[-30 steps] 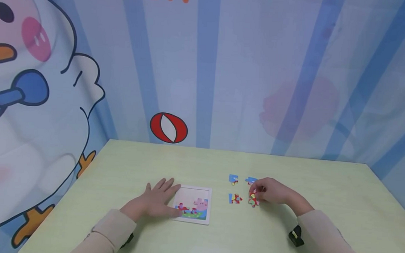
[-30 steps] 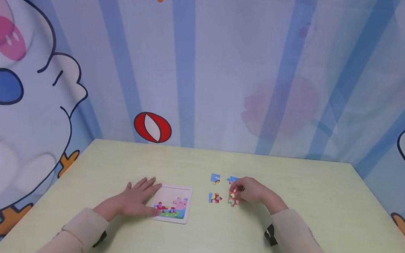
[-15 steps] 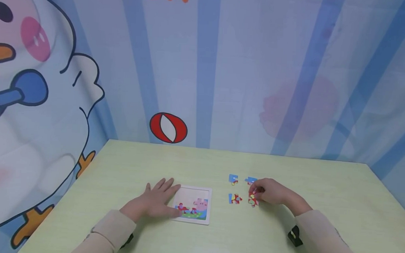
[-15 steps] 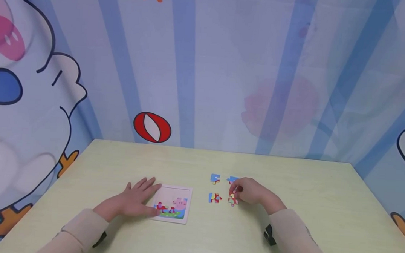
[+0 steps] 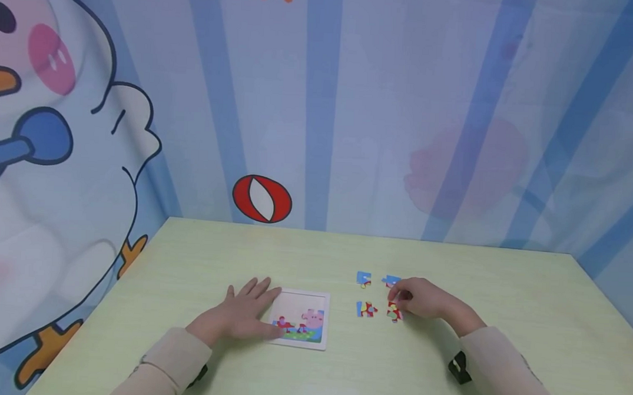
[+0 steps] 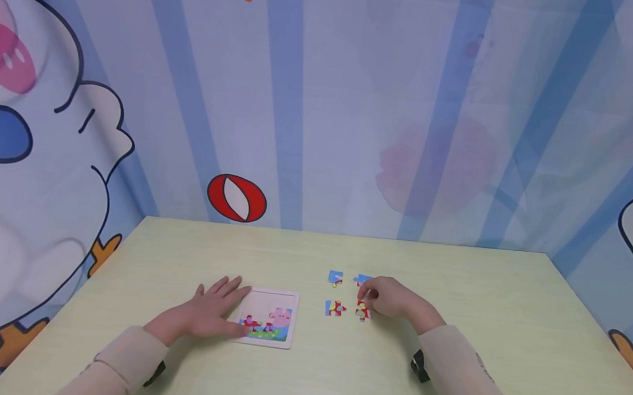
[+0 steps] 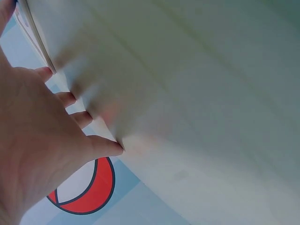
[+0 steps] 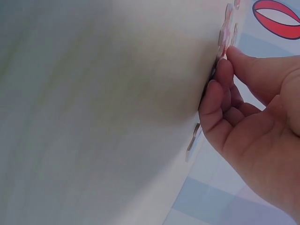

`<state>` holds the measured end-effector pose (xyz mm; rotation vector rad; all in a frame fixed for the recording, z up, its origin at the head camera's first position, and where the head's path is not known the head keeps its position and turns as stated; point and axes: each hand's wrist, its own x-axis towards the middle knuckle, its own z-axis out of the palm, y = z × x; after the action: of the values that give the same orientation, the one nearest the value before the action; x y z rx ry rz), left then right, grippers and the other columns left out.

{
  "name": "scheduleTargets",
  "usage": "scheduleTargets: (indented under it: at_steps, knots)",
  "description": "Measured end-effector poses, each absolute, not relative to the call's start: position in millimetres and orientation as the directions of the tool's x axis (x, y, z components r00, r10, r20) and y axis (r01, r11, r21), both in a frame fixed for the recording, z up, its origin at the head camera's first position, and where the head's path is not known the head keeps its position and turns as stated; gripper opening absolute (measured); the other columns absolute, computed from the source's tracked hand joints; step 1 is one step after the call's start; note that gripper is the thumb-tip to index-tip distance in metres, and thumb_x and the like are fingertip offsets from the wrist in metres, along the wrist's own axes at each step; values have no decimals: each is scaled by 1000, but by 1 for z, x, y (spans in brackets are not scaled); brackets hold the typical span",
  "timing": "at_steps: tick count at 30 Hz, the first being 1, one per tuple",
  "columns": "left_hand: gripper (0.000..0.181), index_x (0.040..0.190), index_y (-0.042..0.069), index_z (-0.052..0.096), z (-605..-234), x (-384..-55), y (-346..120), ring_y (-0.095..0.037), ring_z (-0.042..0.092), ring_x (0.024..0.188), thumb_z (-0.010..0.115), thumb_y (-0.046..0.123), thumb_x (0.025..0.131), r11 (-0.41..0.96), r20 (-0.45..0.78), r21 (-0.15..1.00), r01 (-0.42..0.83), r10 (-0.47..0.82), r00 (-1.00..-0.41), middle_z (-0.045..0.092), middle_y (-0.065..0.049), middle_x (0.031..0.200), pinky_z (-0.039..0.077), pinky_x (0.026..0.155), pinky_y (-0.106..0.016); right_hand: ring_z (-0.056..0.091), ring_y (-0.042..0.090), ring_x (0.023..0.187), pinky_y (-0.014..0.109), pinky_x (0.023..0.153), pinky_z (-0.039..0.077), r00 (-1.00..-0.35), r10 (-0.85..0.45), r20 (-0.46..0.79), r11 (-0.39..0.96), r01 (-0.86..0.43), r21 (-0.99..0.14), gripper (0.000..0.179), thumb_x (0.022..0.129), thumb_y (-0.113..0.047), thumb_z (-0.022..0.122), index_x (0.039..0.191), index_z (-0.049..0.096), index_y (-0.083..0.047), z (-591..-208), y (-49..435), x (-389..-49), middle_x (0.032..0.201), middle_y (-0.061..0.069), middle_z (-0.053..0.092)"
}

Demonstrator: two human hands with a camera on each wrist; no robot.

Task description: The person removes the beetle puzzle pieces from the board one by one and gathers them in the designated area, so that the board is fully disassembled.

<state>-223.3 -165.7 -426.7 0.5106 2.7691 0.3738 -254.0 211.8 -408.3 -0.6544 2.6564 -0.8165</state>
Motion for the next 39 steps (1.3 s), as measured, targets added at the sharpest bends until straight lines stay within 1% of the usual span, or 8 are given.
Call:
scheduleTargets:
  at_steps: [6,15,19,21,26,29,32,39]
  knots:
    - [90,152,17,31,-429,-221,-165,-39,8,147,60,64,80,905,-261,302,299,380,-887,18,-11,160,5,107,-73,47,14,72,28,64,42,-862,-488,-138,729,-315,-607,12,91,-1,59,101,65,-4,-410,211,-253,82,1,57]
    - [90,152,18,31,-429,-219,-165,-39,8,147,61,63,80,911,-271,293,291,371,-888,18,-11,161,5,107,-73,50,16,72,29,64,45,-846,-524,-94,682,-351,-642,20,91,-3,59,111,64,-1,-395,193,-258,83,2,56]
    - [90,152,17,31,-426,-219,-165,-39,8,147,61,62,80,910,-267,292,293,372,-889,18,-11,160,6,107,-73,56,16,78,30,68,48,-818,-572,-64,636,-393,-664,23,92,-8,63,113,62,-1,-385,177,-258,89,3,58]
    - [90,152,17,31,-426,-219,-166,-39,8,147,61,63,80,910,-264,292,293,371,-890,18,-11,160,6,107,-73,59,17,84,30,73,50,-802,-594,-54,613,-408,-677,25,91,-11,65,115,62,-1,-382,168,-257,93,5,60]
    - [90,152,17,30,-427,-219,-166,-39,8,147,60,63,81,912,-256,285,296,370,-893,18,-11,160,6,107,-73,58,18,94,32,81,49,-775,-630,-47,586,-434,-684,32,91,-16,67,119,61,-2,-379,143,-257,105,12,62]
    - [90,152,17,30,-428,-219,-166,-39,8,147,61,63,81,911,-251,285,298,371,-894,18,-11,160,6,107,-73,58,18,94,31,81,49,-763,-644,-54,574,-434,-695,35,89,-16,69,120,61,-2,-379,127,-256,107,14,61]
    - [90,152,17,30,-427,-220,-165,-39,8,147,61,63,81,911,-253,287,296,370,-894,17,-11,161,6,108,-72,58,17,95,31,82,49,-755,-653,-66,569,-431,-700,37,87,-15,72,120,61,-2,-379,113,-255,107,13,62]
    - [89,152,17,30,-425,-223,-164,-39,8,147,60,62,82,913,-261,281,296,369,-892,18,-11,160,6,108,-72,57,21,97,29,80,50,-761,-639,-110,593,-396,-701,40,81,-13,77,118,62,-5,-383,88,-254,106,9,62]
